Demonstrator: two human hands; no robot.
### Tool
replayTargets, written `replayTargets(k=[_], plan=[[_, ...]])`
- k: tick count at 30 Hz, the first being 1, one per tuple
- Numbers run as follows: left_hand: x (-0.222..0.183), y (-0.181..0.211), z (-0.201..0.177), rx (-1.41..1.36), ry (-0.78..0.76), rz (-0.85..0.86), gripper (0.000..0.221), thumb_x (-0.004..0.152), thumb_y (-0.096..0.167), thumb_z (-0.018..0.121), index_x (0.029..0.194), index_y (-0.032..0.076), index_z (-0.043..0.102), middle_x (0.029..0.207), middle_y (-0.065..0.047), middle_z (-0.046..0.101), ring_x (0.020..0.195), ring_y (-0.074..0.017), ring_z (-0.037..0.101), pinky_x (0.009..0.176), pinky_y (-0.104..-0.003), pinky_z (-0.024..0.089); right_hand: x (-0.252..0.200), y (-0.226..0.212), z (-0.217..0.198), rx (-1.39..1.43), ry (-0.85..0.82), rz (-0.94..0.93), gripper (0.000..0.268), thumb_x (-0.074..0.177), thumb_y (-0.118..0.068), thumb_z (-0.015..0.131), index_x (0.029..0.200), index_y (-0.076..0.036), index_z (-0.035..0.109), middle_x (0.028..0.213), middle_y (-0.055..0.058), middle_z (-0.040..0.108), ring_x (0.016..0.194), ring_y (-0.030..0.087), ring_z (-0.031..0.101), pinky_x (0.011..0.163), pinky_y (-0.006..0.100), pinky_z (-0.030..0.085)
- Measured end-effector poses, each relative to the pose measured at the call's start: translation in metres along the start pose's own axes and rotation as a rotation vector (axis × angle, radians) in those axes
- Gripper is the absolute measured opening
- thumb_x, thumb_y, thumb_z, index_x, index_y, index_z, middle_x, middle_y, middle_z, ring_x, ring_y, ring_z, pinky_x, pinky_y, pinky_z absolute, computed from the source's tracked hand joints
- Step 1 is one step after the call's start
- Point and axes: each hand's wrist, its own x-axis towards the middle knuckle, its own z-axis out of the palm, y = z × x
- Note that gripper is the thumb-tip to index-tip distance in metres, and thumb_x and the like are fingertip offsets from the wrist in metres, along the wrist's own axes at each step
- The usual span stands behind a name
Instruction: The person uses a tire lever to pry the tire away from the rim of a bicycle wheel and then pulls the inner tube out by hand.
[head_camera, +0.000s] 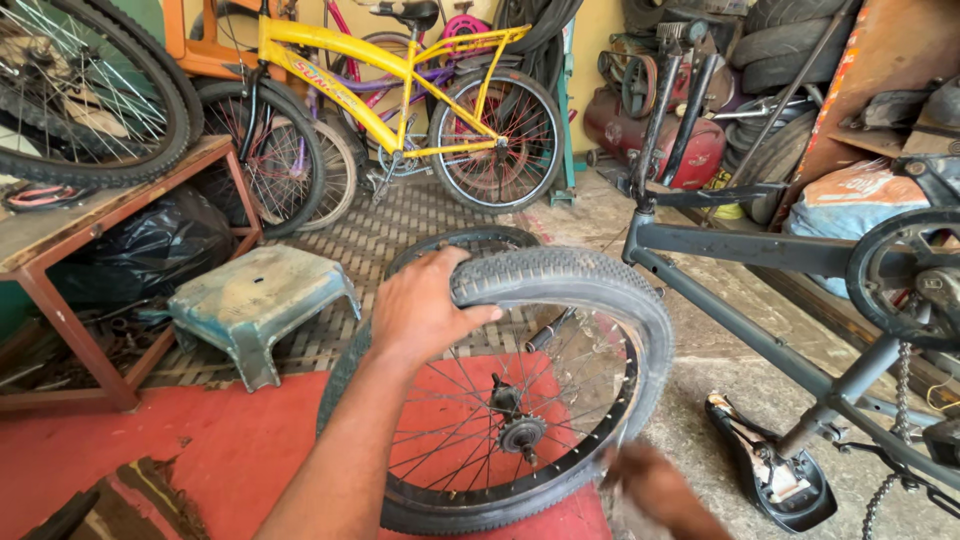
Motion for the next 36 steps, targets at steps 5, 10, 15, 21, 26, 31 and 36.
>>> replayTargets(k=[5,10,15,21,26,31,36], plan=[[-0.004,-0.012,-0.007,-0.109,0.028,0.038,0.072,0.063,0.066,0.082,0.112,0.014,0.073,0.104,-0.012,0.077,0.097,-0.0345,0.072,0.085,-0.049,0.054,-0.020,-0.149,-0.084,0.000,0.804,0.053,0.050,0.113,-0.046,0.047,0.104,-0.001,0.068,0.077,0.018,0.068,0.069,0.028,0.065,0.067,0.047,0.053],[-0.007,-0.031,-0.005,-0.200,0.013,0.033,0.071,0.068,0.066,0.078,0.115,0.013,0.073,0.107,-0.012,0.077,0.092,-0.0332,0.074,0.085,-0.046,0.055,-0.025,-0.222,-0.133,-0.215,0.457,-0.324,0.047,0.095,-0.046,0.058,0.122,-0.010,0.074,0.100,0.011,0.080,0.091,0.022,0.073,0.082,0.037,0.056],[-0.007,-0.038,-0.007,-0.215,-0.060,0.043,0.070,0.071,0.064,0.077,0.118,0.012,0.071,0.109,-0.013,0.076,0.090,-0.0323,0.074,0.083,-0.045,0.055,-0.026,-0.174,-0.153,-0.360,0.248,0.014,0.083,0.076,-0.053,0.077,0.145,-0.012,0.054,0.135,0.022,0.063,0.113,0.035,0.070,0.098,0.048,0.055],[-0.009,-0.037,-0.014,-0.275,-0.076,0.030,0.070,0.068,0.058,0.082,0.117,0.010,0.070,0.107,-0.013,0.077,0.091,-0.0302,0.075,0.083,-0.042,0.056,-0.032,-0.107,-0.154,-0.744,0.107,0.166,0.101,0.068,-0.070,0.077,0.151,-0.021,0.049,0.155,0.019,0.043,0.137,0.040,0.047,0.112,0.052,0.045],[-0.011,-0.020,-0.024,-0.326,-0.033,0.116,0.067,0.068,0.055,0.085,0.115,0.009,0.071,0.109,-0.014,0.077,0.099,-0.0290,0.075,0.087,-0.041,0.056,-0.049,-0.147,-0.136,-0.713,0.157,0.212,0.079,0.072,-0.069,0.071,0.135,-0.023,0.066,0.137,0.008,0.067,0.129,0.030,0.064,0.112,0.049,0.052],[-0.010,0.003,-0.027,-0.227,0.013,0.349,0.072,0.068,0.053,0.088,0.121,0.010,0.068,0.114,-0.017,0.071,0.107,-0.0372,0.069,0.091,-0.047,0.053,-0.057,-0.258,-0.133,-0.718,0.425,0.056,0.067,0.077,-0.058,0.078,0.133,-0.023,0.067,0.121,0.012,0.073,0.114,0.031,0.071,0.100,0.045,0.055],[-0.010,0.013,-0.021,-0.071,-0.115,0.250,0.082,0.062,0.050,0.089,0.132,0.018,0.062,0.124,-0.019,0.065,0.110,-0.0443,0.064,0.089,-0.052,0.052,-0.041,-0.295,-0.124,-0.656,0.473,-0.459,0.064,0.074,-0.041,0.083,0.129,-0.012,0.069,0.106,0.019,0.063,0.103,0.038,0.064,0.089,0.047,0.050]])
